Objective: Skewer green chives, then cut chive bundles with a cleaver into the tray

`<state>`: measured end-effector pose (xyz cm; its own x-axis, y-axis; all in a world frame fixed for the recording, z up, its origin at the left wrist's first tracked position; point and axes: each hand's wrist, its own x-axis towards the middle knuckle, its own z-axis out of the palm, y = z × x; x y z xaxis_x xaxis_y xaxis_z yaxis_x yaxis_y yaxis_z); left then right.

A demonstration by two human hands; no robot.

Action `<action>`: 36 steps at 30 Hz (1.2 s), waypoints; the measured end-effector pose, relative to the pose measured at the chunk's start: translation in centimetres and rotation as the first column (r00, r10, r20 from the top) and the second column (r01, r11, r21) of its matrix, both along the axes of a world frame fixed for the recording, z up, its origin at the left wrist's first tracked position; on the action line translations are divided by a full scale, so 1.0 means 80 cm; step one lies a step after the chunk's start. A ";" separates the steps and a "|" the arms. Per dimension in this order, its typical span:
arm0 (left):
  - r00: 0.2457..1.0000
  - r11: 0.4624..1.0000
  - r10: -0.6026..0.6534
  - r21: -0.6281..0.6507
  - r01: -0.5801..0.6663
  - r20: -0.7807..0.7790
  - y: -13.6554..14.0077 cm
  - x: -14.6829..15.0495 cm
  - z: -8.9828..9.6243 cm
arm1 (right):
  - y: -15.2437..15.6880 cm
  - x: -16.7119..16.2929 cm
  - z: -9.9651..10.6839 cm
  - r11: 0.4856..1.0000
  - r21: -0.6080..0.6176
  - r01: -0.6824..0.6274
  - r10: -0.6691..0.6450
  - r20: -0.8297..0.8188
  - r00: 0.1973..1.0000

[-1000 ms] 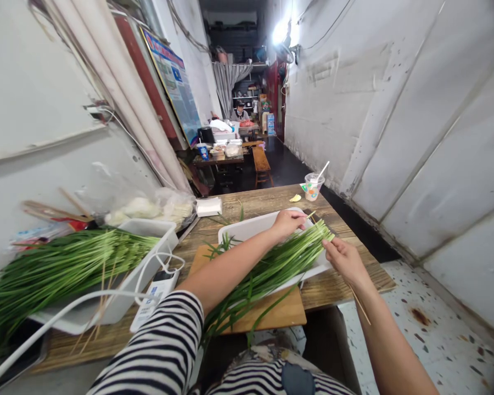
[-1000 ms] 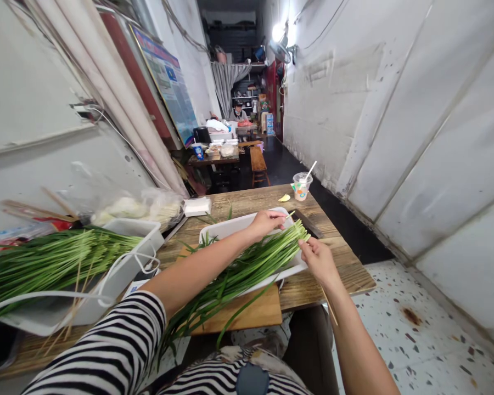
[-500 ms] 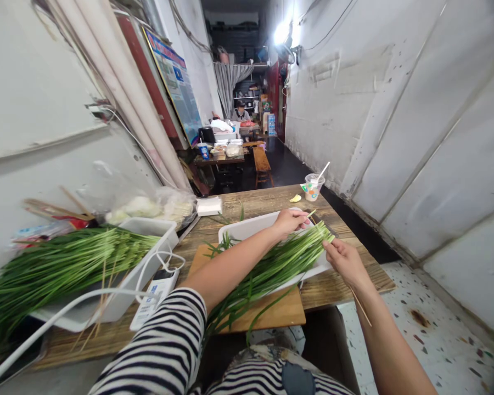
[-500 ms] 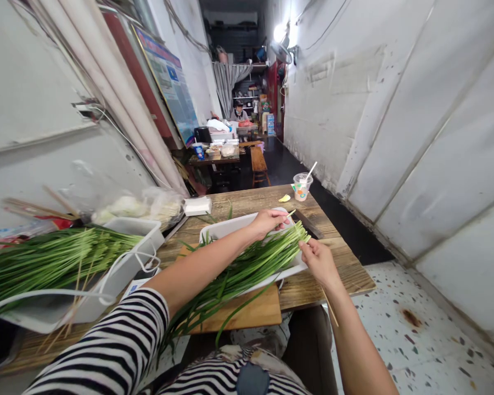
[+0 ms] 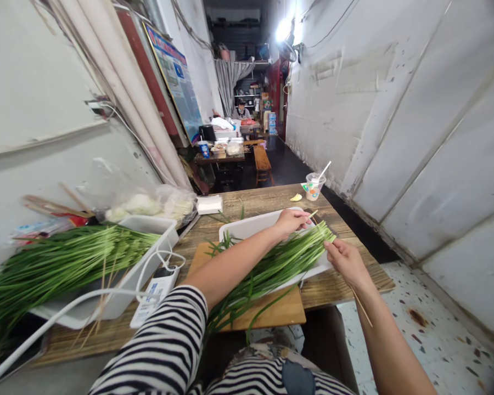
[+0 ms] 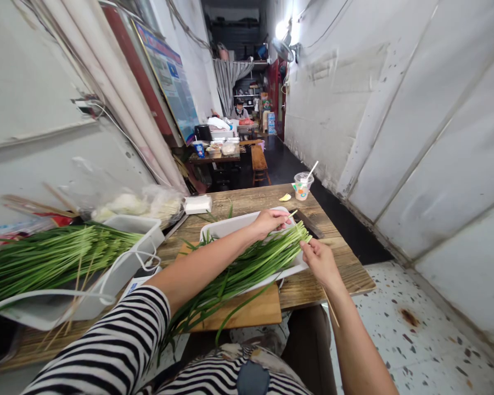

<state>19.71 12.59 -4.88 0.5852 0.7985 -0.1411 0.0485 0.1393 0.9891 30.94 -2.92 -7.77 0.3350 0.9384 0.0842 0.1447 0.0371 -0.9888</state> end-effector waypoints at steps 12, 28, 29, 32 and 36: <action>1.000 0.999 -0.005 0.046 0.004 0.020 0.001 -0.003 0.000 | 0.001 0.002 -0.004 1.000 0.018 0.001 -0.001 0.019 1.000; 0.705 0.665 0.001 0.527 0.529 -0.709 0.067 -0.036 -0.021 | -0.004 0.003 -0.012 0.997 0.021 0.072 -0.073 0.056 0.996; 0.682 0.661 -0.002 0.511 0.550 -0.732 0.066 -0.036 -0.032 | -0.003 0.004 -0.013 0.997 0.023 0.075 -0.076 0.059 0.995; 0.658 0.667 0.021 0.501 0.552 -0.753 0.057 -0.035 -0.064 | -0.003 0.006 -0.015 0.998 0.027 0.064 -0.066 0.060 0.996; 0.681 0.673 0.032 0.519 0.526 -0.732 0.053 -0.032 -0.082 | -0.004 0.007 -0.014 0.999 0.020 0.031 -0.032 0.037 0.999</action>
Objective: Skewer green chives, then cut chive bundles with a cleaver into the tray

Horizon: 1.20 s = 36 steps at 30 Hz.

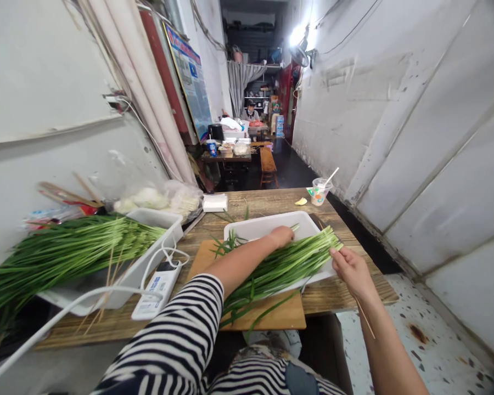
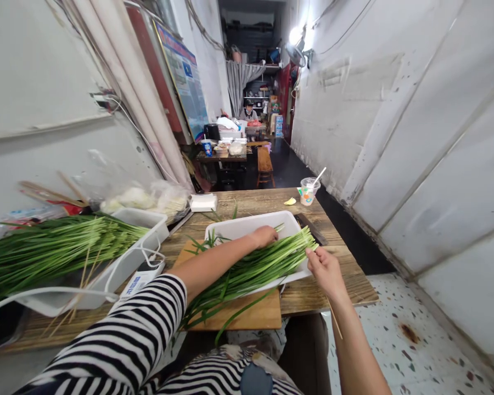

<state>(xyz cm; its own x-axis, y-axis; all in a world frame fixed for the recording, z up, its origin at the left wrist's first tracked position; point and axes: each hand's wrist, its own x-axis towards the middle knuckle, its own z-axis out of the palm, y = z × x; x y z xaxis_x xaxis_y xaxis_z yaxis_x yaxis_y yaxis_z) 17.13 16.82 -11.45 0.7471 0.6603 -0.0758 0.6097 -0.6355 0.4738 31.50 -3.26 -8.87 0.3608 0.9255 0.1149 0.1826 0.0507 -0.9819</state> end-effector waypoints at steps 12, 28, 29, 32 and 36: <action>0.863 0.920 0.229 -0.390 -0.040 0.451 0.005 0.018 0.043 | 0.001 -0.002 0.008 0.999 -0.029 -0.043 0.041 -0.057 0.998; 0.773 0.789 0.337 -0.609 0.080 0.538 -0.044 0.024 0.089 | 0.003 -0.002 0.009 0.997 -0.028 -0.065 0.063 -0.081 0.995; 0.764 0.766 0.350 -0.635 0.100 0.542 -0.048 0.025 0.092 | 0.003 -0.003 0.010 0.998 -0.027 -0.064 0.062 -0.084 0.995; 0.750 0.705 0.385 -0.695 0.137 0.538 -0.054 0.026 0.098 | 0.002 -0.004 0.010 0.998 -0.022 -0.056 0.054 -0.080 0.995; 0.731 0.636 0.431 -0.753 0.169 0.529 -0.055 0.023 0.101 | 0.001 -0.005 0.010 0.999 -0.012 -0.038 0.037 -0.073 0.997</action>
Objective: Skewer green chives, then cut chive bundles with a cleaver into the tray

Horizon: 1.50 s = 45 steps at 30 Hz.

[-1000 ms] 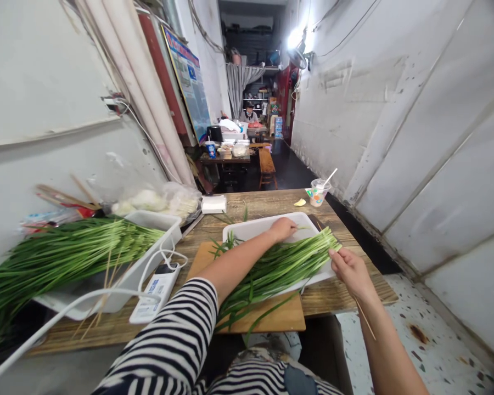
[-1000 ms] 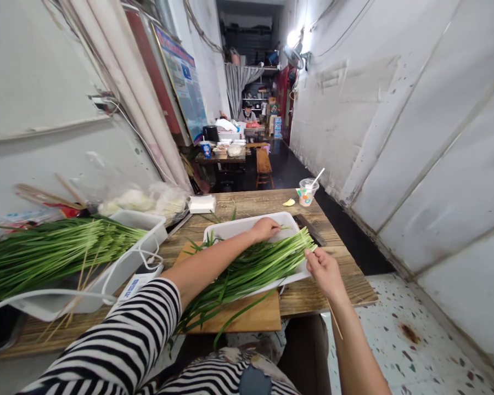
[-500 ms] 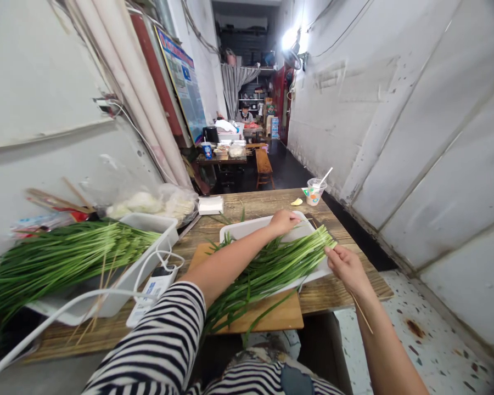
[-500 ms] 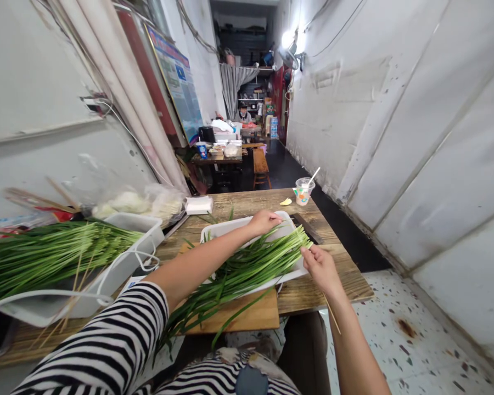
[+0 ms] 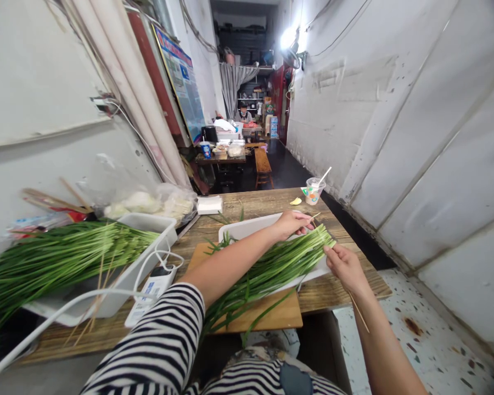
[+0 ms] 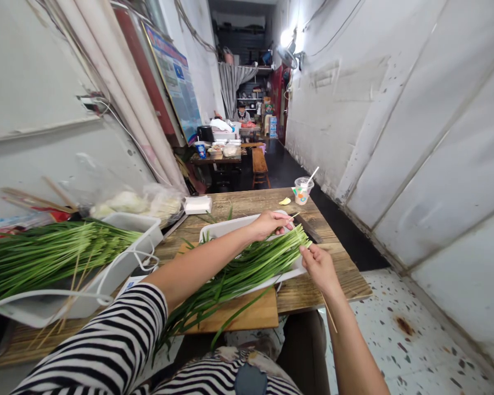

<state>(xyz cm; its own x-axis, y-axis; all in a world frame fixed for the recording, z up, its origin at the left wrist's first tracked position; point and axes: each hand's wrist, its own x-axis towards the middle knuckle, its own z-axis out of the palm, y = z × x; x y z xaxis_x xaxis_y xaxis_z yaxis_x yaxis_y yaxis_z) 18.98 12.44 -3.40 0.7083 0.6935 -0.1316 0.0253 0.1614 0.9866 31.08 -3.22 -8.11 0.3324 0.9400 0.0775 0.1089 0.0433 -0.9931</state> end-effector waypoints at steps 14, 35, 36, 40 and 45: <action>1.000 0.998 0.002 -0.064 -0.002 -0.005 0.001 -0.002 -0.007 | 0.001 -0.003 0.003 1.000 -0.003 0.028 -0.028 -0.012 1.000; 0.999 0.997 0.009 -0.071 -0.006 0.033 0.007 0.000 -0.017 | 0.000 0.000 -0.002 1.000 0.001 0.030 -0.030 0.003 1.000; 0.999 0.998 0.009 -0.067 -0.007 0.032 0.008 0.000 -0.018 | 0.000 0.000 -0.002 1.000 0.002 0.028 -0.028 0.002 1.000; 0.999 0.999 0.006 -0.053 -0.004 0.033 0.008 0.000 -0.020 | 0.000 0.000 -0.003 1.000 0.005 0.026 -0.026 0.005 1.000; 1.000 1.000 -0.002 -0.016 0.003 0.021 0.006 -0.002 -0.016 | 0.002 0.004 -0.008 1.000 0.010 0.024 -0.024 0.011 1.000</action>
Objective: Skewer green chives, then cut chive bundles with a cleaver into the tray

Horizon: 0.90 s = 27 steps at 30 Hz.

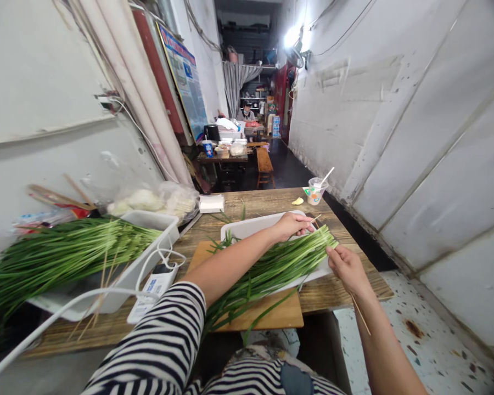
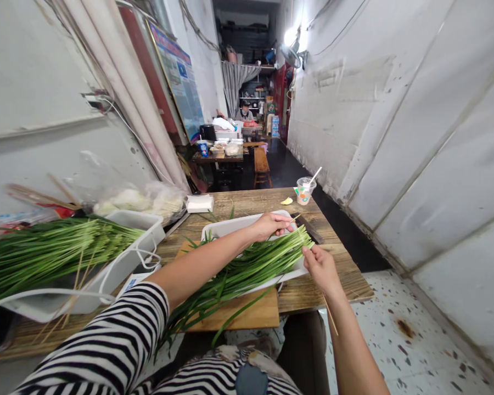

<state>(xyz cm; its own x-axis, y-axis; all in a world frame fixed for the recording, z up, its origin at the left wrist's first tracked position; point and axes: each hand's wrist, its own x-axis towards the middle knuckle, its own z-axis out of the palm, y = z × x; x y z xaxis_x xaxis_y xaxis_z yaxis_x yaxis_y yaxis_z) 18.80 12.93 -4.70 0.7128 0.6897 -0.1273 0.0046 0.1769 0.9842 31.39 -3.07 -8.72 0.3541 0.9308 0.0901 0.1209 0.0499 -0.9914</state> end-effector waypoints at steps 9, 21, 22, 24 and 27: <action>1.000 1.000 0.028 0.002 -0.028 -0.001 -0.006 0.001 0.006 | -0.001 -0.004 0.006 1.000 0.005 0.000 0.000 -0.005 1.000; 0.996 0.995 0.067 0.064 -0.071 0.063 -0.001 0.006 -0.013 | 0.000 -0.009 0.006 0.998 0.016 0.055 -0.055 0.016 0.998; 0.996 0.994 0.067 0.080 -0.073 0.066 0.000 0.006 -0.014 | 0.000 -0.009 0.006 0.998 0.014 0.057 -0.057 0.017 0.998; 0.996 0.991 0.066 0.111 -0.073 0.062 0.000 0.006 -0.015 | 0.000 -0.008 0.006 0.998 0.011 0.062 -0.062 0.022 0.998; 0.998 0.984 0.044 0.168 -0.050 0.038 0.001 0.005 -0.020 | 0.000 -0.007 0.004 0.998 0.013 0.065 -0.065 0.027 0.998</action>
